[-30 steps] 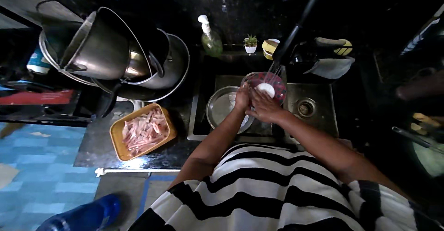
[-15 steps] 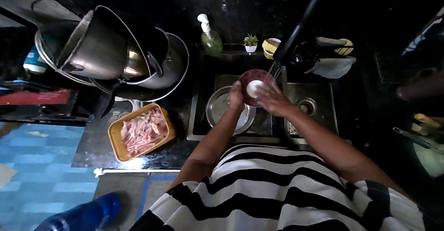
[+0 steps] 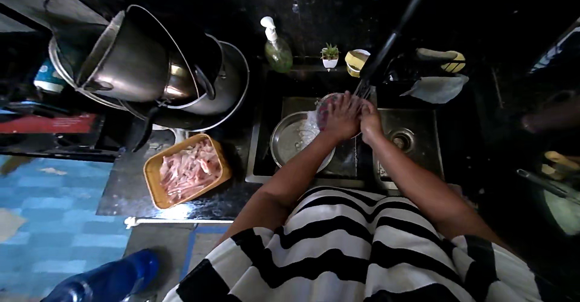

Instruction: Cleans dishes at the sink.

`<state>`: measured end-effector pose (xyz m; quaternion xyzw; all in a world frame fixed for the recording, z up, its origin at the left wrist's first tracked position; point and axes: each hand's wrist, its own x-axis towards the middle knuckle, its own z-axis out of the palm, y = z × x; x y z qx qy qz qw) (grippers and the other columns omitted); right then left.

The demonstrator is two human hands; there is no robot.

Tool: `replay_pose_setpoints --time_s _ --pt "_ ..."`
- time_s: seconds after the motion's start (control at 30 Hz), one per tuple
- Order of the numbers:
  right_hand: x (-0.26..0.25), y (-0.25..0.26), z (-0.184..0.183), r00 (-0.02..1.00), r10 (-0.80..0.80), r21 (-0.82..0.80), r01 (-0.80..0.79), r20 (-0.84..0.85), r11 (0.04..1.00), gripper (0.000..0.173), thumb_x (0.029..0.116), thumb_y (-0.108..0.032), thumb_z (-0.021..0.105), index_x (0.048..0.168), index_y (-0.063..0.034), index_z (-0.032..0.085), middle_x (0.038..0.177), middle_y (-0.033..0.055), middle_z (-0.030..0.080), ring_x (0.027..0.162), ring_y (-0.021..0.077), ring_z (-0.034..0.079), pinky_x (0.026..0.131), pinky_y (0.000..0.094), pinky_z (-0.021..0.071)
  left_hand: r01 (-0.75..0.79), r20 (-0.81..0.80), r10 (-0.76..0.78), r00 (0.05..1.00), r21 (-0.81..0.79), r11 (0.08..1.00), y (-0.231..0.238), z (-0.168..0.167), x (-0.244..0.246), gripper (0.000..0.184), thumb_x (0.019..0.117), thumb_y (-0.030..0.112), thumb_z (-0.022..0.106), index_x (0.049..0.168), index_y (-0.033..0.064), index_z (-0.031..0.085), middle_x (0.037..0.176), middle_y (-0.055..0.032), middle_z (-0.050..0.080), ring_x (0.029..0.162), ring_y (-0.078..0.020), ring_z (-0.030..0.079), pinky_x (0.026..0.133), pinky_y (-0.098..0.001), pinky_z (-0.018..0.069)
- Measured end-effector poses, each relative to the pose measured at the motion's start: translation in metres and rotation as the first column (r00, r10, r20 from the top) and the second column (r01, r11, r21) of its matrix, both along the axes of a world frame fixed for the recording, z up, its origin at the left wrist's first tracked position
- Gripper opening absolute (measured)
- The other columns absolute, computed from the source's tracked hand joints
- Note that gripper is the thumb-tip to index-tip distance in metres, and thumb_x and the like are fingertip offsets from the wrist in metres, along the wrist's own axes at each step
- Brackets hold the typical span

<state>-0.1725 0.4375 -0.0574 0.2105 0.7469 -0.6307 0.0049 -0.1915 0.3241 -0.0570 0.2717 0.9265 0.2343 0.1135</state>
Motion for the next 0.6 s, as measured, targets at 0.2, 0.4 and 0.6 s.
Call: replay_pose_setpoints --time_s 0.2,0.4,0.6 --pt "-0.003 0.021 0.012 0.995 -0.049 0.147 0.062 -0.085 0.987 0.045 0.1126 -0.021 0.03 0.151 0.0003 0.043 0.148 0.0228 0.052 0.137 0.0275 0.052 0.115 0.0448 0.0413 0.049 -0.049 -0.049 0.998 -0.011 0.999 -0.019 -0.023 0.002 0.068 0.1074 0.058 0.03 0.163 0.0185 0.03 0.171 -0.0134 0.017 0.158 -0.0364 0.009 0.122 -0.0675 0.0015" --pt "-0.012 0.008 0.018 0.994 0.03 0.081 -0.022 -0.105 0.996 0.043 0.1126 -0.021 0.033 0.147 -0.001 0.049 0.145 0.0205 0.055 0.133 0.0248 0.054 0.112 0.0434 0.0439 0.117 -0.268 -0.076 0.961 0.142 0.983 -0.012 -0.021 0.005 0.067 0.1074 0.046 0.041 0.158 0.003 0.035 0.166 -0.0199 0.027 0.155 -0.0391 0.022 0.126 -0.0576 0.0164" --pt "-0.013 -0.01 0.049 0.988 0.149 0.284 -0.131 -0.043 0.95 0.05 0.1122 -0.026 0.037 0.152 0.0032 0.037 0.146 0.0277 0.051 0.136 0.0351 0.052 0.113 0.0511 0.0426 -0.097 -0.061 0.139 0.988 0.454 0.886 -0.013 -0.008 0.011 0.043 0.0992 0.0 0.055 0.142 -0.0065 0.055 0.139 -0.0256 0.061 0.13 -0.0386 0.059 0.113 -0.0514 0.0436"
